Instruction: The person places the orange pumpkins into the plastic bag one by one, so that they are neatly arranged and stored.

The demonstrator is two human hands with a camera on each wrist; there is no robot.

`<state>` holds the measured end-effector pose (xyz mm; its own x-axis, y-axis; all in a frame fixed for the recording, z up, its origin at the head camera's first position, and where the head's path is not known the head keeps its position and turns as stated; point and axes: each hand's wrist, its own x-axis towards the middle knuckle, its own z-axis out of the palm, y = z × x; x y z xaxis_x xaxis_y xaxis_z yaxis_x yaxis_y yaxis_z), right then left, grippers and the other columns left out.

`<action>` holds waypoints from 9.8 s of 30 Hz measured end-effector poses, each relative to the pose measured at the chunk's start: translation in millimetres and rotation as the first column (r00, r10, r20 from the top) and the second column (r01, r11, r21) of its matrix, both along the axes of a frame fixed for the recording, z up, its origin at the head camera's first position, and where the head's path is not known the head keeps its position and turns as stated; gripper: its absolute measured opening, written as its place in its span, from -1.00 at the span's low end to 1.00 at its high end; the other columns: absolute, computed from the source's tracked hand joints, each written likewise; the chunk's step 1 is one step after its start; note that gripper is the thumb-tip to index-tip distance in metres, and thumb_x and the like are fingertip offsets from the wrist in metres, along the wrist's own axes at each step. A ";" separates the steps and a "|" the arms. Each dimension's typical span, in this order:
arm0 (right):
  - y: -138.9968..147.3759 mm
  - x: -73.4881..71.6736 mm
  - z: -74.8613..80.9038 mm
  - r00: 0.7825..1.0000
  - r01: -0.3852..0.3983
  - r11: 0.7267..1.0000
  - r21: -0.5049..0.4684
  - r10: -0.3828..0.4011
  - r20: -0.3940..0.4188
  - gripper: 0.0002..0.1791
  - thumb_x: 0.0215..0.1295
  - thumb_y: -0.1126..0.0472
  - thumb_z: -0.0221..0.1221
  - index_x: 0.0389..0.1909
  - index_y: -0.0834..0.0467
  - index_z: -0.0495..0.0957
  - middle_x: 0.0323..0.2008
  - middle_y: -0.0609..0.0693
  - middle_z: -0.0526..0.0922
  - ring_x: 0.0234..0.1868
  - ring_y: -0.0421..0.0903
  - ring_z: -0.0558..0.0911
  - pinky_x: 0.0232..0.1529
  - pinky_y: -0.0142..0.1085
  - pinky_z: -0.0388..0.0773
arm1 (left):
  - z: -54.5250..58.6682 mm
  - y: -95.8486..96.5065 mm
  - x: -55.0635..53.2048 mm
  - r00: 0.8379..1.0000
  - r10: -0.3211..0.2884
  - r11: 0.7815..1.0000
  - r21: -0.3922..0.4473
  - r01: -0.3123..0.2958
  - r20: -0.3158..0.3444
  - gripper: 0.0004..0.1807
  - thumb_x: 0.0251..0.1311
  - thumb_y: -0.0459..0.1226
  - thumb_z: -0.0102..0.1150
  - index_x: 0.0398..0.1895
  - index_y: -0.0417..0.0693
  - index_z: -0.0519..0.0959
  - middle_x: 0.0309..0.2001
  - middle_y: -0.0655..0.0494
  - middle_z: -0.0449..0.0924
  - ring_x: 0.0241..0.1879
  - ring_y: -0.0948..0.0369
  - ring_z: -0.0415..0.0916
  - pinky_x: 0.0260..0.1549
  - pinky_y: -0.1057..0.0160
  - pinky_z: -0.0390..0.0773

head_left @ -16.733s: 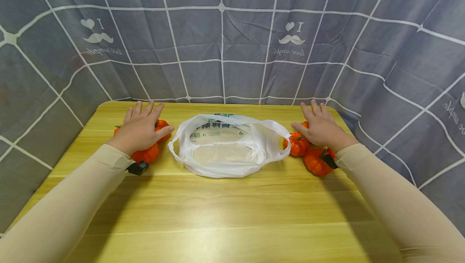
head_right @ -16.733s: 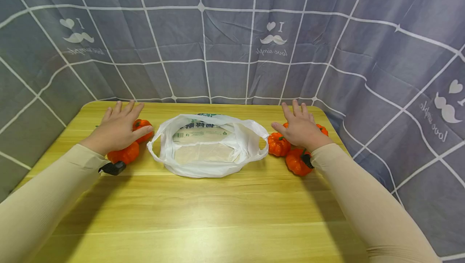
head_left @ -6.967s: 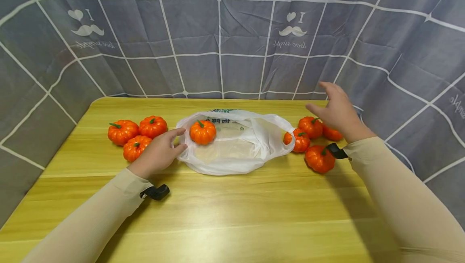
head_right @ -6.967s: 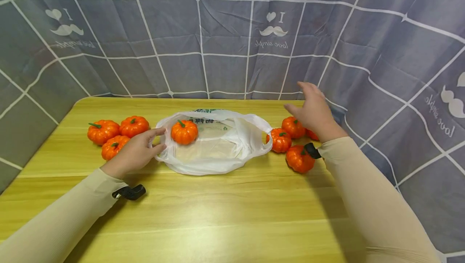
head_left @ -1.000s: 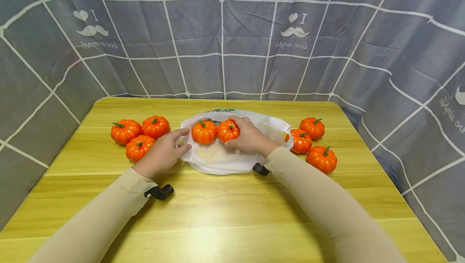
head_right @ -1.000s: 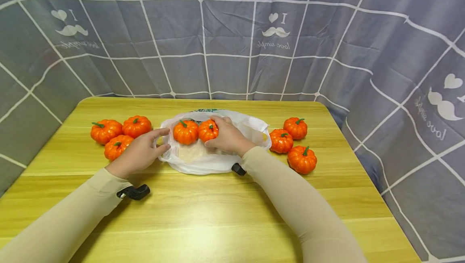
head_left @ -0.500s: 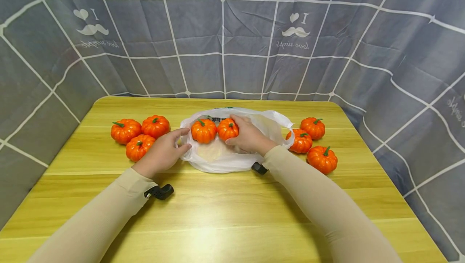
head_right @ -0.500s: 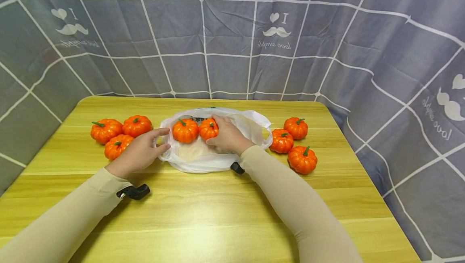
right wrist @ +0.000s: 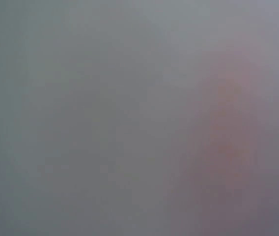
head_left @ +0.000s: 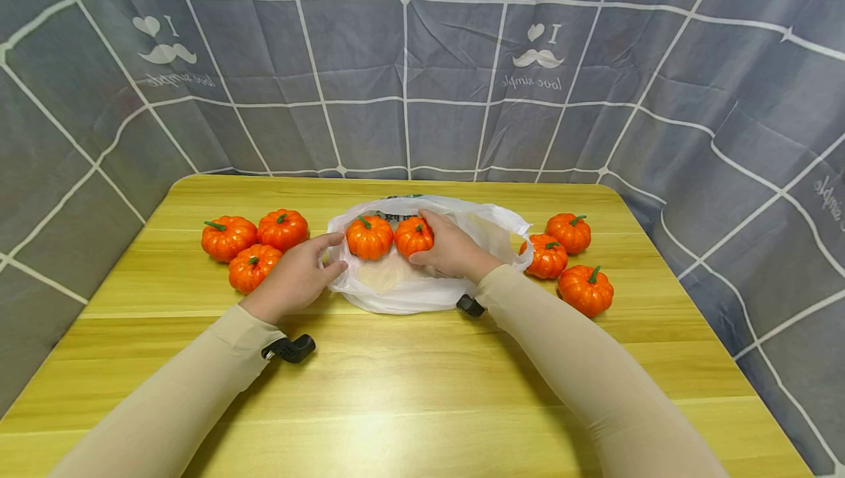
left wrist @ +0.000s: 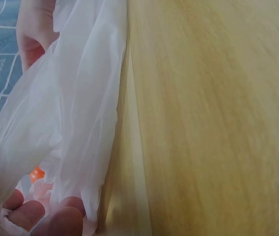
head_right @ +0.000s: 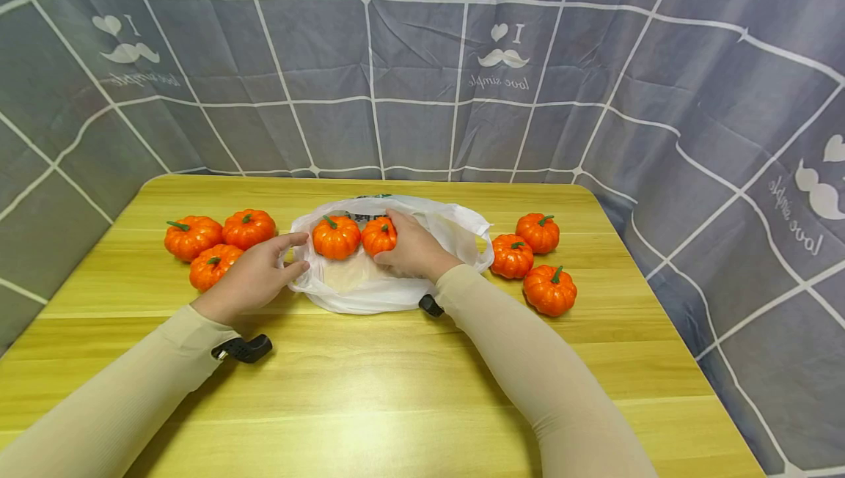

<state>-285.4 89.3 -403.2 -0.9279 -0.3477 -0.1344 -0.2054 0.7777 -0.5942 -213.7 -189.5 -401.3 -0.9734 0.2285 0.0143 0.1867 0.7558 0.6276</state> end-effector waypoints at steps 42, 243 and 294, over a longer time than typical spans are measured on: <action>-0.3 2.5 5.3 0.999 0.041 0.999 0.019 -0.040 -0.015 0.02 0.31 0.18 0.43 0.69 -0.02 0.08 0.60 0.14 0.26 0.52 0.16 0.38 0.57 0.08 0.27 | 1.5 -0.1 1.0 1.000 -0.001 1.000 0.000 0.001 0.015 -0.36 0.48 -0.15 0.21 0.55 -0.16 0.37 0.51 -0.15 0.41 -0.43 0.10 0.32 -0.25 0.16 0.43; 18.7 36.7 73.0 0.963 -0.225 0.974 0.007 0.223 -0.151 0.06 0.25 0.06 0.48 0.64 0.17 0.09 0.57 0.16 0.27 0.50 0.13 0.40 0.47 0.01 0.45 | -1.3 -3.1 -0.8 1.000 -0.001 1.000 -0.010 0.001 0.024 -0.37 0.49 -0.11 0.21 0.54 -0.12 0.39 0.47 -0.14 0.47 -0.37 0.09 0.40 -0.16 0.13 0.45; 66.4 -6.3 20.4 0.998 0.068 0.979 0.190 -0.066 -0.018 0.09 0.29 0.10 0.45 0.69 0.18 0.01 0.55 0.29 0.30 0.36 0.21 0.50 0.49 0.06 0.40 | -4.2 -0.5 2.1 1.000 -0.007 1.000 0.007 0.007 0.014 -0.37 0.47 -0.14 0.22 0.53 -0.14 0.40 -0.40 0.01 0.50 -0.63 0.17 0.29 -0.48 0.19 0.39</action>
